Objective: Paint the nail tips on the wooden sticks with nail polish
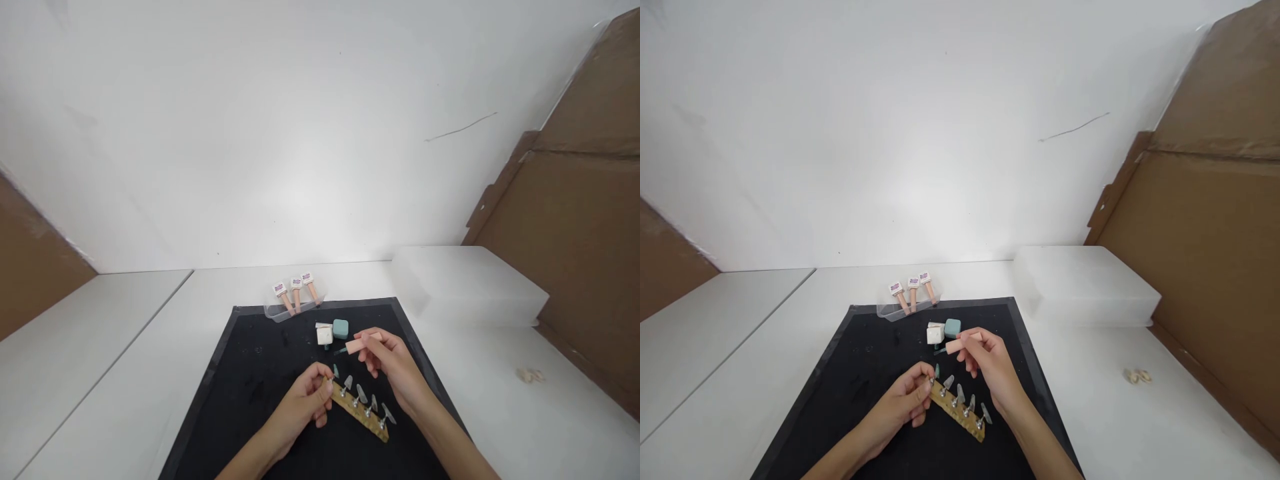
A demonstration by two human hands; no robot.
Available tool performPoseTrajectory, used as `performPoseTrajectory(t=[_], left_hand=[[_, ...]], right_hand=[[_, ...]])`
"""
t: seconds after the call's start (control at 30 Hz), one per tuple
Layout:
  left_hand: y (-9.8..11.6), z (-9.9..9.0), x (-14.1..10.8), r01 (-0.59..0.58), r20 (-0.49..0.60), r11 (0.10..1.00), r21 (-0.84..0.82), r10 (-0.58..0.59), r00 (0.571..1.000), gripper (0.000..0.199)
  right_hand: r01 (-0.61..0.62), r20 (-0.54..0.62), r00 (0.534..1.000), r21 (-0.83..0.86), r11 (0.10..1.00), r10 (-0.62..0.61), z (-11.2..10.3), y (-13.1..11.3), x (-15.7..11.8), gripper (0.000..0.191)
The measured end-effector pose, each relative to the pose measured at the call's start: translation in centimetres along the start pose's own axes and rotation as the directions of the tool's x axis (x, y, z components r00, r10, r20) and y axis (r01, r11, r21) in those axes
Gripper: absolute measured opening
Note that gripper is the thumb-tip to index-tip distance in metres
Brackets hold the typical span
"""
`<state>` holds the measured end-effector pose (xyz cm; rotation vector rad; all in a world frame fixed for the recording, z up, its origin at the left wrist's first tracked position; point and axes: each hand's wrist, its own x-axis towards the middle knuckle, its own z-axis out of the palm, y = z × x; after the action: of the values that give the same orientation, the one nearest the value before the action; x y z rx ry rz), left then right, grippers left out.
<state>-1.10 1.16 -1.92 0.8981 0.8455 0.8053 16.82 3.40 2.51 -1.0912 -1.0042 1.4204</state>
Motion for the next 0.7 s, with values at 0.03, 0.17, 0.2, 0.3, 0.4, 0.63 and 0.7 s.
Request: performPoseTrajectory(t=[0.03, 0.17, 0.2, 0.3, 0.4, 0.63, 0.7], left_hand=[[-0.2, -0.2, 0.1, -0.054, -0.017, 0.997, 0.061, 0.055, 0.998, 0.034], [-0.7, -0.9, 0.6, -0.145, -0.053, 0.969, 0.197, 0.159, 0.986, 0.031], [-0.8, -1.1, 0.6, -0.143, -0.067, 0.966, 0.213, 0.160, 0.985, 0.031], [-0.9, -1.5, 0.6, -0.132, -0.110, 0.952, 0.275, 0.168, 0.980, 0.031], [-0.6, -1.6, 0.7, -0.163, -0.100, 0.937, 0.310, 0.202, 0.974, 0.026], [0.8, -2.0, 0.6, -0.275, -0.002, 0.703, 0.656, 0.365, 0.931, 0.021], [0.9, -2.2, 0.5, -0.256, 0.043, 0.640, 0.725, 0.328, 0.944, 0.025]], right_hand=[[-0.001, -0.002, 1.000, -0.001, 1.000, 0.001, 0.0, 0.0, 0.0, 0.031], [-0.004, -0.006, 1.000, -0.004, 1.000, 0.004, 0.0, -0.1, -0.1, 0.032], [-0.003, -0.003, 1.000, -0.005, 1.000, 0.003, 0.0, -0.1, -0.1, 0.031], [0.002, 0.012, 1.000, -0.006, 1.000, -0.002, -0.1, -0.1, -0.1, 0.030], [0.000, 0.008, 1.000, -0.004, 1.000, 0.000, -0.1, -0.3, -0.1, 0.029], [-0.008, 0.012, 1.000, -0.016, 1.000, 0.008, -0.3, -0.6, -0.1, 0.029], [-0.012, 0.005, 1.000, -0.014, 1.000, 0.012, -0.3, -0.7, -0.1, 0.029]])
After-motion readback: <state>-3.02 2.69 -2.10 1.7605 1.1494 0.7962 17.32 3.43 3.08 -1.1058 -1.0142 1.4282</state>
